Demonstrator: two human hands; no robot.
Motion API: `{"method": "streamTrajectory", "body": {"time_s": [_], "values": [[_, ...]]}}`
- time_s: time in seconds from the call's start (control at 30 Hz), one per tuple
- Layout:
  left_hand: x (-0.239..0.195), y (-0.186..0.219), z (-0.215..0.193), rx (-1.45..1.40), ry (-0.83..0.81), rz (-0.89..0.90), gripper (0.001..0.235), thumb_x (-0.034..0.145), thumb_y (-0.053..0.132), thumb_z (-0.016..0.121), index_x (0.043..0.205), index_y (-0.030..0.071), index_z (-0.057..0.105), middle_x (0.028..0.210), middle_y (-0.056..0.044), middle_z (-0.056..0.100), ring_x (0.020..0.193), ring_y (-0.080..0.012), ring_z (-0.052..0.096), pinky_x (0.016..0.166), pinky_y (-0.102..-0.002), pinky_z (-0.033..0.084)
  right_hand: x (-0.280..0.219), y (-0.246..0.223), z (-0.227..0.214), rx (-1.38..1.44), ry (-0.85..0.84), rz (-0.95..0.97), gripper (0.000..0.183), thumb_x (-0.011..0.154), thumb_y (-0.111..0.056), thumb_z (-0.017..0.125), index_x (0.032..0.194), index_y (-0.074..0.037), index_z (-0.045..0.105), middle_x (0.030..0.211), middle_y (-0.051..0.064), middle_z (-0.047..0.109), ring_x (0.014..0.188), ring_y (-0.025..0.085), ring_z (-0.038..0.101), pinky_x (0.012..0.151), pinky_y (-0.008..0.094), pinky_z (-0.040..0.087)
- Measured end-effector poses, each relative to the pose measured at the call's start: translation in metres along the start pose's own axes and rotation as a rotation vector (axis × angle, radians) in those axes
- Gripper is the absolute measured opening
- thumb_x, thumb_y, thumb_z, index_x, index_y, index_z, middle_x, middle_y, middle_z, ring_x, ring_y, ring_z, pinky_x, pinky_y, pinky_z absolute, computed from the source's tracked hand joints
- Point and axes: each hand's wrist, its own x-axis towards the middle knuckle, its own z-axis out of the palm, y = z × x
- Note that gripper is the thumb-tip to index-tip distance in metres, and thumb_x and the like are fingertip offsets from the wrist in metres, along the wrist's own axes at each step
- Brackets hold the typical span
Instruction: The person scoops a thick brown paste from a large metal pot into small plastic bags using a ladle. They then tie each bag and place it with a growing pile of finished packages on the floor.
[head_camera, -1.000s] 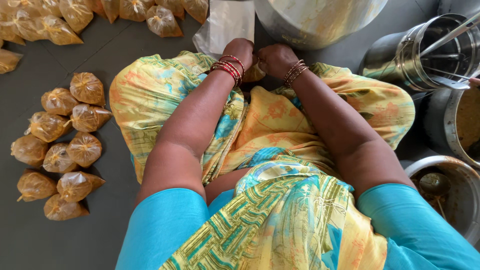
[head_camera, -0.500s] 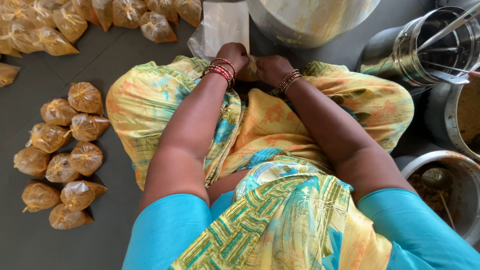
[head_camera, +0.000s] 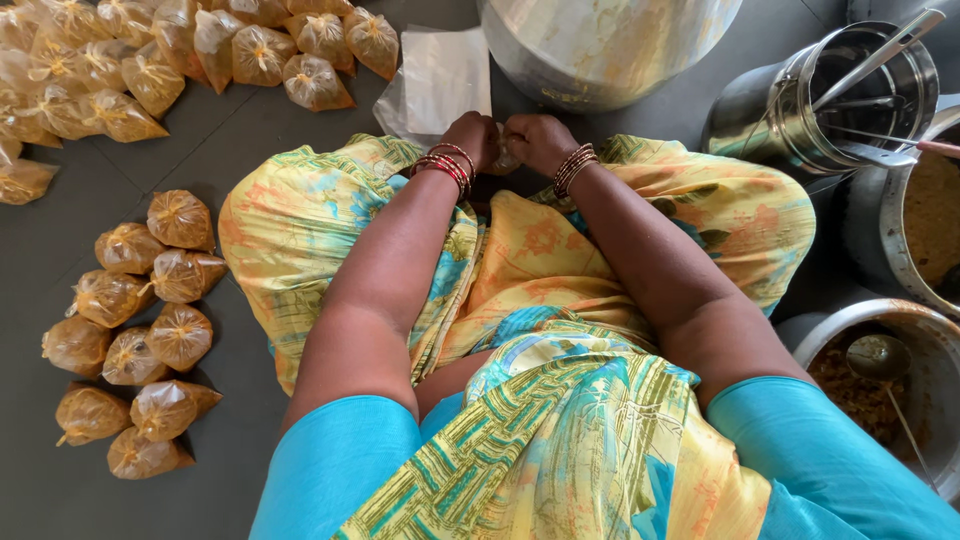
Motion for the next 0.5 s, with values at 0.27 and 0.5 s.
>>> {"method": "streamTrajectory", "body": {"time_s": [0.27,0.5], "values": [[0.004,-0.014,0.004,-0.195,-0.042,-0.119,0.028,0.076,0.023,0.080,0.098,0.006,0.077,0.096,-0.022,0.073,0.093,-0.0384,0.071,0.085,-0.044,0.056,0.013,0.032,0.023,0.044,0.109,-0.173,0.036,0.078,0.000,0.074,0.112,-0.008,0.068,0.099,0.011,0.067,0.092,0.030,0.067,0.081,0.040,0.057],[0.000,-0.020,0.006,-0.218,-0.063,-0.204,0.028,0.076,0.022,0.079,0.098,0.005,0.077,0.097,-0.020,0.075,0.093,-0.0359,0.073,0.085,-0.041,0.057,0.020,0.049,0.029,-0.062,0.066,-0.059,0.023,0.076,-0.008,0.080,0.097,-0.009,0.070,0.094,0.012,0.065,0.095,0.032,0.066,0.082,0.041,0.055]]}}
